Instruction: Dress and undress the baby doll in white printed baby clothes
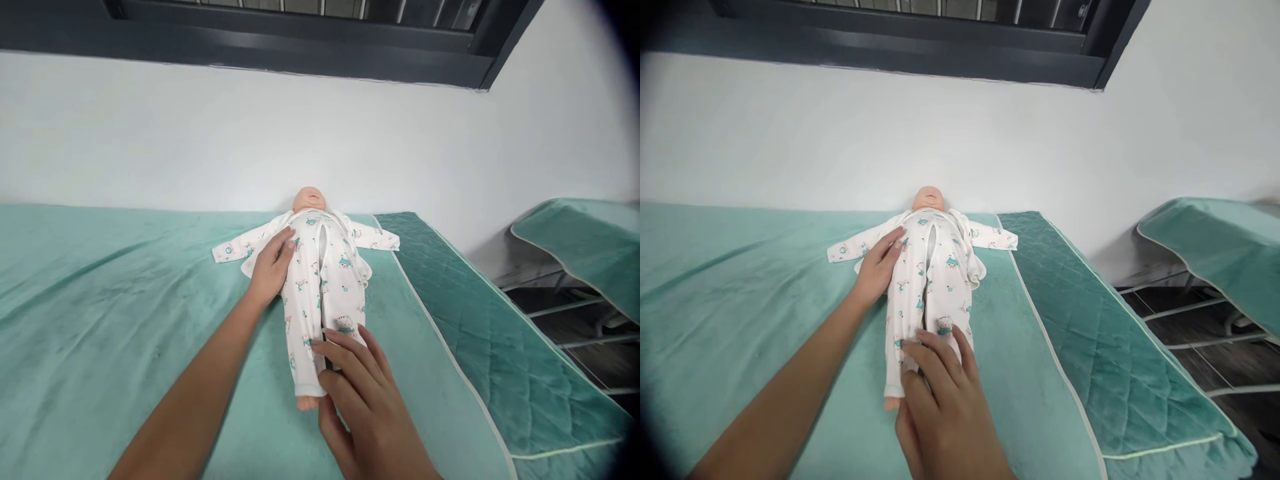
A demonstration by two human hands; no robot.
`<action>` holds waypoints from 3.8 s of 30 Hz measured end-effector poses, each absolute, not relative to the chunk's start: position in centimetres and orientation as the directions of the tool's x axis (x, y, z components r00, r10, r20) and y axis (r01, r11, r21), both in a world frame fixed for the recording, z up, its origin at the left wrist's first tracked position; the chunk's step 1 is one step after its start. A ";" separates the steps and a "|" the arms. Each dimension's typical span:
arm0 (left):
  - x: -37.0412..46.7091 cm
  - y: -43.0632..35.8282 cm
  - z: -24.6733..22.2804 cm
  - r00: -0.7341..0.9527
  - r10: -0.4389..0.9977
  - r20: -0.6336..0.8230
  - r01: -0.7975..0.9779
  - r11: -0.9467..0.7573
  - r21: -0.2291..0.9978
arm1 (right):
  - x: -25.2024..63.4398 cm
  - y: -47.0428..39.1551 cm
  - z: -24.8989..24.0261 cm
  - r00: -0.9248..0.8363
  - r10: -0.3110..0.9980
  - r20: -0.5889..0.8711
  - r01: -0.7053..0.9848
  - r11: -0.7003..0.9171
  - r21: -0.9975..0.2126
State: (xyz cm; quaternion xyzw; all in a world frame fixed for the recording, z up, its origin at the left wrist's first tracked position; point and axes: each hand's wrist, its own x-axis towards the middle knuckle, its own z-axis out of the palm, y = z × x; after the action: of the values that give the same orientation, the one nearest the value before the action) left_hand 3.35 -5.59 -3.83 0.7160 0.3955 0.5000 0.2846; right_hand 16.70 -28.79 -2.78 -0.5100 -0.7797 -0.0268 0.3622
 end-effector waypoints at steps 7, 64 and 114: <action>3.4 -5.7 -3.5 0.172 0.845 0.506 0.301 -0.534 0.790 | 17.4 -29.4 -5.1 -0.150 0.825 0.545 0.864 0.378 -0.334; 3.3 -5.7 -4.2 0.277 0.772 0.572 0.259 -0.634 0.729 | 17.5 -30.5 -5.2 -0.046 0.828 0.559 0.880 0.298 -0.370; 0.5 -4.6 -3.3 0.521 0.843 0.133 0.824 -0.537 0.180 | 26.7 -12.7 -6.1 0.376 0.886 0.271 0.861 -0.226 -0.455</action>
State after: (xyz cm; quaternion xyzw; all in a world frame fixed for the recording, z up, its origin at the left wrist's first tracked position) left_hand 0.51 -4.63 -3.34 0.8707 0.4788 0.1024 0.0469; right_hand 26.73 -12.74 -6.09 -0.7826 -0.5583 0.0228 0.2744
